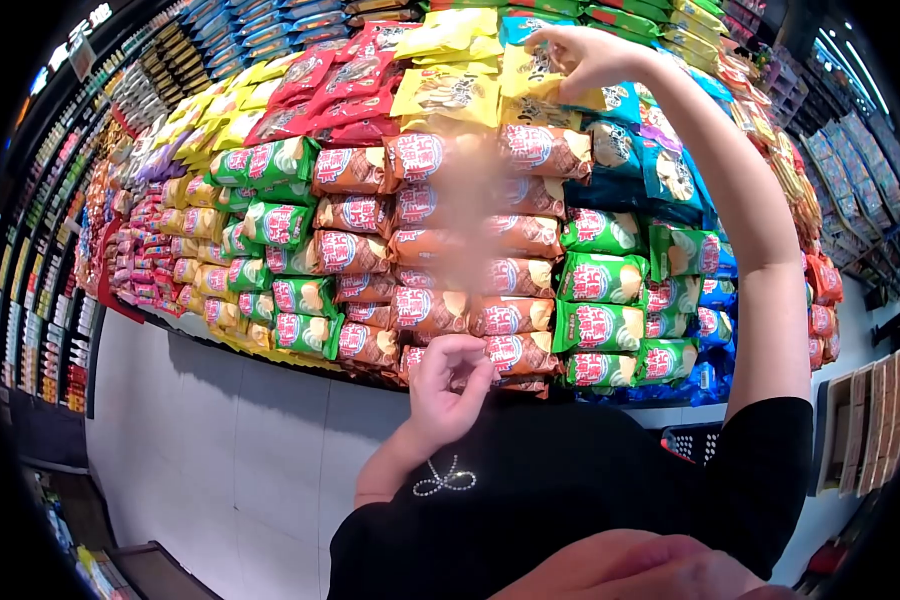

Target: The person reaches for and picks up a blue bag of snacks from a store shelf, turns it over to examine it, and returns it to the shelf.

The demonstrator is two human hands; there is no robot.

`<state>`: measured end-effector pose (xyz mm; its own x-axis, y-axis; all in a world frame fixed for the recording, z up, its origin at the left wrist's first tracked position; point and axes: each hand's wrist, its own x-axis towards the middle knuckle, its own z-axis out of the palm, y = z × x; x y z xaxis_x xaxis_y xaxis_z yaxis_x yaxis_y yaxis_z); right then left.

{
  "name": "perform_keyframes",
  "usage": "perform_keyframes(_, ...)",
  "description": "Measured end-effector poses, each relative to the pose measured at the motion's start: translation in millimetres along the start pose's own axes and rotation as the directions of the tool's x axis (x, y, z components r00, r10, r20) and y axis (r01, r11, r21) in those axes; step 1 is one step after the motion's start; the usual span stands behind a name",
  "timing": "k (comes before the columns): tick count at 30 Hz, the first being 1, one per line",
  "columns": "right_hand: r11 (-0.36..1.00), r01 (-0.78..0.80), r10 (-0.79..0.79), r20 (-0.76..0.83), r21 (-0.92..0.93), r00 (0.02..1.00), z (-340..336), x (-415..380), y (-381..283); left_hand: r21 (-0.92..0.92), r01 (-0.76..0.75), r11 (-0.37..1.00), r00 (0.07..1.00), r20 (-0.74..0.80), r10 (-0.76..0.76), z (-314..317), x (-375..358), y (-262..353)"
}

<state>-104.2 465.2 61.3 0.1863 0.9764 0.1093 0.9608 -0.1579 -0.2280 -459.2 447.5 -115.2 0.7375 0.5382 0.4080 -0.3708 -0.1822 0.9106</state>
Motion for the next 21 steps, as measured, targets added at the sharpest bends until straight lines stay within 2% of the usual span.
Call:
perform_keyframes(2,0.997,0.021,-0.015,-0.081,0.074,0.997,-4,1,0,-0.005,-0.012,1.0,1.0,0.012,0.012,0,0,1)
perform_keyframes(3,0.999,0.048,-0.047,-0.116,0.008,0.992,-8,2,-1,-0.005,-0.008,1.0,1.0,0.01,0.008,0,0,0)
perform_keyframes(4,0.998,0.023,-0.015,-0.12,0.059,0.993,-7,7,-5,-0.009,-0.012,1.0,1.0,0.014,0.012,0,0,0)
perform_keyframes(6,0.987,-0.019,0.015,0.029,0.157,0.999,-22,5,-10,-0.012,-0.014,1.0,1.0,0.017,0.014,-1,0,1)
perform_keyframes(10,0.993,-0.092,0.091,0.014,0.069,0.996,-25,4,-25,0.029,0.005,1.0,0.997,0.07,-0.007,-2,1,3)
perform_keyframes(12,0.988,0.002,0.026,-0.181,0.152,0.983,-26,6,-17,0.034,-0.004,0.999,0.997,0.075,0.001,-3,1,1)
perform_keyframes(13,0.996,-0.081,0.089,-0.211,0.047,0.973,-34,-1,-32,0.016,-0.001,1.0,0.999,0.049,0.0,-3,1,0)
perform_keyframes(14,0.997,-0.035,0.047,-0.18,0.07,0.983,-36,1,-23,-0.003,0.002,1.0,1.0,0.023,-0.002,-4,0,-1)
perform_keyframes(17,0.991,-0.081,0.098,-0.163,0.108,0.982,-42,-6,-29,-0.011,0.001,1.0,1.0,0.022,-0.001,-5,0,-4)
perform_keyframes(19,0.977,-0.073,0.112,-0.189,0.199,0.976,-44,-9,-29,-0.016,0.005,1.0,1.0,0.017,-0.005,-4,0,-4)
perform_keyframes(21,0.982,-0.065,0.105,-0.229,0.177,0.968,-42,-3,-5,-0.02,0.009,1.0,1.0,0.014,-0.008,-4,0,-3)
